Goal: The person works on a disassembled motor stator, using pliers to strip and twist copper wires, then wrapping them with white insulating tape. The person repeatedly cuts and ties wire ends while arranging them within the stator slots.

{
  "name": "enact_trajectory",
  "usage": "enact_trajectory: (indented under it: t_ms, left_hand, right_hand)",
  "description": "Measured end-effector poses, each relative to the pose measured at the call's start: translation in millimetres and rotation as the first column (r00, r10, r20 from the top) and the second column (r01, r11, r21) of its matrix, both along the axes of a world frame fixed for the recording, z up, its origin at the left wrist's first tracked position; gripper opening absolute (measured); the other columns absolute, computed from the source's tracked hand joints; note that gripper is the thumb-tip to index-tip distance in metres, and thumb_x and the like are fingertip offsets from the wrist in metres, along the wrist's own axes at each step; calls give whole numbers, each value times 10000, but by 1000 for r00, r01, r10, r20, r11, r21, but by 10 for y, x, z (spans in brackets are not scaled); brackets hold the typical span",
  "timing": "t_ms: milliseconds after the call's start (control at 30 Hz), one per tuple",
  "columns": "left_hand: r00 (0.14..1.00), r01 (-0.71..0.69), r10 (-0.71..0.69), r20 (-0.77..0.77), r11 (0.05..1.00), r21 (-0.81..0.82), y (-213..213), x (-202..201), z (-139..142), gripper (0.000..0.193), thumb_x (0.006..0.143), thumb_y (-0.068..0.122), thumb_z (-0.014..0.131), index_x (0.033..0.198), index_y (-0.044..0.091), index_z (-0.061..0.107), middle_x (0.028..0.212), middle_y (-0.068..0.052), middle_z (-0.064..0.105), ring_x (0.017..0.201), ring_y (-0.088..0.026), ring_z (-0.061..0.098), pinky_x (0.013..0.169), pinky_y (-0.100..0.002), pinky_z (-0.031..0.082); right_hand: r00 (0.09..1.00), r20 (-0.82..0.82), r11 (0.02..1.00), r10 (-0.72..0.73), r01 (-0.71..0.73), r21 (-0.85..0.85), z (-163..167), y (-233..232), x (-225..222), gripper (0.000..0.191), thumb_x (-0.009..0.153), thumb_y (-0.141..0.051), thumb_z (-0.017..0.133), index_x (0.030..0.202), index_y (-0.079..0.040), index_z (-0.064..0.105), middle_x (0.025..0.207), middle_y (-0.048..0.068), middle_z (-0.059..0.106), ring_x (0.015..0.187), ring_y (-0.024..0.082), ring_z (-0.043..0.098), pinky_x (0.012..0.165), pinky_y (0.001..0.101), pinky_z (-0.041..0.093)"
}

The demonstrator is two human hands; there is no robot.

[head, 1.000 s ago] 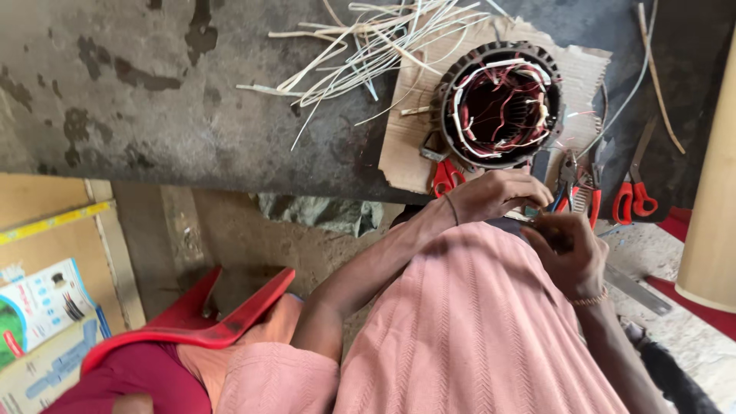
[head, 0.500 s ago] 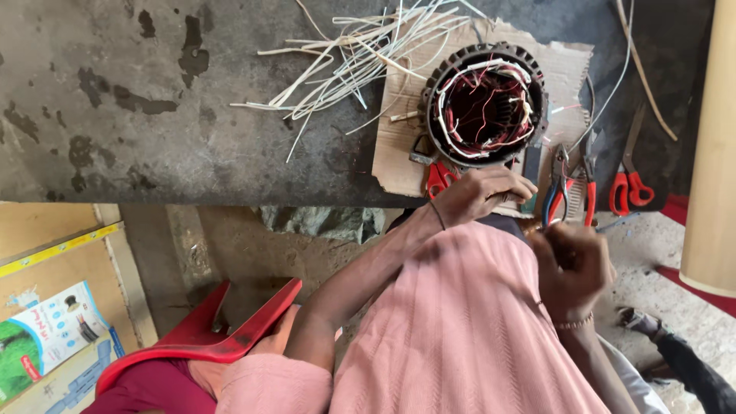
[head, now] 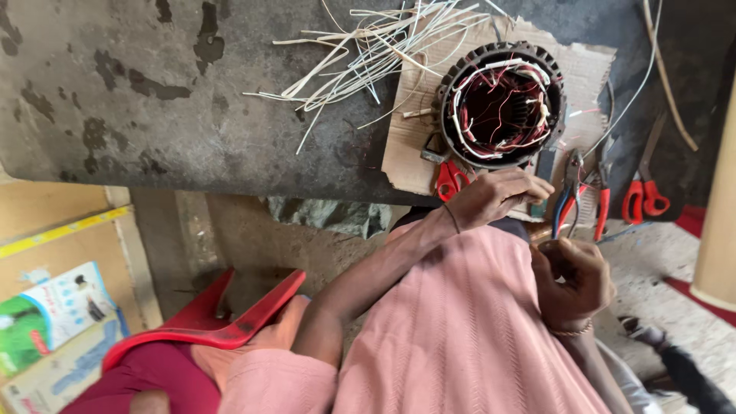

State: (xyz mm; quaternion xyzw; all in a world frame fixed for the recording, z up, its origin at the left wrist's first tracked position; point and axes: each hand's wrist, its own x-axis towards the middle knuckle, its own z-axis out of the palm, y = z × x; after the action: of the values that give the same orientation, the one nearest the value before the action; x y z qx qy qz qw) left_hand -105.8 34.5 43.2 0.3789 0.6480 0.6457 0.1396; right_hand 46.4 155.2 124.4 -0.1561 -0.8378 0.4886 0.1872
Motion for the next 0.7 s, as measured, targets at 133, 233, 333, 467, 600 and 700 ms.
enact_trajectory:
  t_ms: [133,233,333,467,600,700]
  left_hand:
    - [999,-27,25,-22,998,-62,26,54,19,184,951,14,705,1119,88,692,1210,-8,735,1126,-202,701,998,-338,572]
    - [998,-41,37,-43,995,-87,20,81,23,214,962,23,677,1163,95,694,1249,-23,720,1168,-211,697,1041,-355,565]
    - [999,-30,25,-46,995,-91,-6,91,29,223,964,63,690,1185,95,689,1260,-34,709,1186,-221,690,1067,-368,559]
    - [997,-41,34,-70,994,-106,-16,82,30,236,957,87,708,1191,97,688,1264,-40,707,1187,-221,690,1070,-374,559]
    - [995,-83,79,-54,993,-86,13,69,18,171,982,92,713,1150,116,690,1261,-11,721,1164,-189,704,988,-305,588]
    - [998,-37,31,-57,992,-122,20,71,12,189,974,59,699,1162,85,701,1228,-22,732,1119,-210,699,995,-362,564]
  right_hand:
    - [983,186,949,13,47,-313,-110,28,27,349,937,36,780,1203,12,555,1060,80,679,954,86,654,813,224,546]
    - [978,207,915,-1,85,-395,-302,87,-65,323,957,32,786,1174,1,549,1046,67,681,900,62,615,814,216,530]
    - [992,125,869,-6,68,-491,-446,104,-184,433,939,-10,784,1260,-30,495,1018,25,666,899,37,628,797,187,527]
    - [991,120,949,-61,95,-300,-391,37,-276,288,986,12,825,1161,14,597,983,67,701,843,62,601,760,210,509]
    - [995,56,995,-77,80,-67,0,-72,-96,319,899,-5,877,1109,15,638,914,84,695,701,56,567,614,191,455]
    - [994,112,991,-7,22,-131,178,-82,-54,340,898,-23,860,1120,13,606,982,79,710,757,45,603,692,200,496]
